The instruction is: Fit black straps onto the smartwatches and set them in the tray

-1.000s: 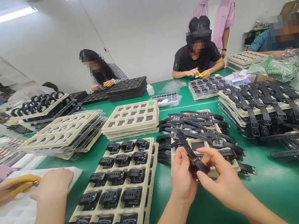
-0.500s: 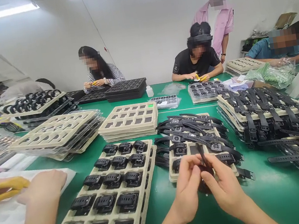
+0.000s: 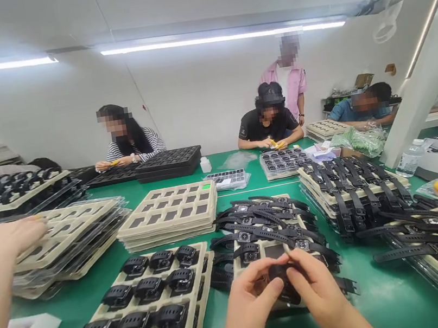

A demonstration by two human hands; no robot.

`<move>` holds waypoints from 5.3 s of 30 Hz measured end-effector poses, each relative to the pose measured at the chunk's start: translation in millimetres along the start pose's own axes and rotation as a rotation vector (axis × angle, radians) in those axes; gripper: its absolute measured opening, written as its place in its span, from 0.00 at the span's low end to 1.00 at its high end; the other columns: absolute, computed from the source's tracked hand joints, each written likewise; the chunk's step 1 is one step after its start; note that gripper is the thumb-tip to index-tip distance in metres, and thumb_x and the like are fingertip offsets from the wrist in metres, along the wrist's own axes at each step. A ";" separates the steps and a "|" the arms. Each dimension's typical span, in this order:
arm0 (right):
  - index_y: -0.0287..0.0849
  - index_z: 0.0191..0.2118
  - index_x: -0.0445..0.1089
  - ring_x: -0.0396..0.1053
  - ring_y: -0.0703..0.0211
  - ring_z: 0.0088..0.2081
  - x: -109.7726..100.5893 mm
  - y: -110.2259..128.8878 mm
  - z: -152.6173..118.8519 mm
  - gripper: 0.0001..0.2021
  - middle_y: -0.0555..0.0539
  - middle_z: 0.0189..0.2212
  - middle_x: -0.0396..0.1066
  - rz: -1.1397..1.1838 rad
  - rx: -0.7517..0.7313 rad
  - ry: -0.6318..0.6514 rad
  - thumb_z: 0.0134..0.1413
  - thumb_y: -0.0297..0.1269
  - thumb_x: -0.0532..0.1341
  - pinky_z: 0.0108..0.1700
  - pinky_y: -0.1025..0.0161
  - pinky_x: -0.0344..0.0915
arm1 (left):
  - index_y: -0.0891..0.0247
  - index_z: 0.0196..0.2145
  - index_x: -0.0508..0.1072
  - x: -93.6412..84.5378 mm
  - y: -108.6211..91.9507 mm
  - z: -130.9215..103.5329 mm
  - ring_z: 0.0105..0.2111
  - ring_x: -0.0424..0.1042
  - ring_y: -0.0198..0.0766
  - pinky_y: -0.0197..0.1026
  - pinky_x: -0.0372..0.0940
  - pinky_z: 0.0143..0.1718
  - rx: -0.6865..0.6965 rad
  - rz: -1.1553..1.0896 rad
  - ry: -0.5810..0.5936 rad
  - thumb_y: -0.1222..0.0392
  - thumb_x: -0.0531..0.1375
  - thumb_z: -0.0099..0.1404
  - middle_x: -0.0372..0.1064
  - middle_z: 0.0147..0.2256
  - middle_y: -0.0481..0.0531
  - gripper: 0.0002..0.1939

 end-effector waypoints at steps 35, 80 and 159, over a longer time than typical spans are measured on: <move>0.46 0.39 0.71 0.67 0.58 0.29 -5.5 -0.3 -12.1 0.12 0.47 0.33 0.67 0.072 -0.055 -0.208 0.73 0.39 0.52 0.29 0.60 0.64 | 0.63 0.35 0.83 16.8 5.1 -10.9 0.32 0.73 0.37 0.35 0.69 0.34 -0.028 -0.244 -0.010 0.60 0.75 0.50 0.76 0.31 0.52 0.14; 0.51 0.42 0.78 0.77 0.58 0.40 -18.1 4.3 5.1 0.08 0.50 0.38 0.80 -0.012 -0.049 -0.048 0.67 0.32 0.61 0.43 0.65 0.74 | 0.64 0.31 0.84 25.0 15.0 -5.3 0.30 0.77 0.35 0.33 0.72 0.32 -0.097 -0.382 -0.222 0.51 0.78 0.46 0.82 0.32 0.54 0.18; 0.46 0.35 0.83 0.76 0.54 0.28 -22.0 18.2 4.5 0.06 0.46 0.32 0.81 0.124 0.390 0.207 0.49 0.37 0.71 0.30 0.62 0.75 | 0.68 0.47 0.73 4.0 10.3 -18.0 0.28 0.75 0.43 0.45 0.73 0.27 1.277 0.989 -0.168 0.73 0.58 0.66 0.76 0.30 0.56 0.13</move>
Point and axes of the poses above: each hand's wrist, its own z-axis towards the middle knuckle, its own x-axis out of the palm, y = z × x, the point moved 1 cm from there along z, towards the middle knuckle
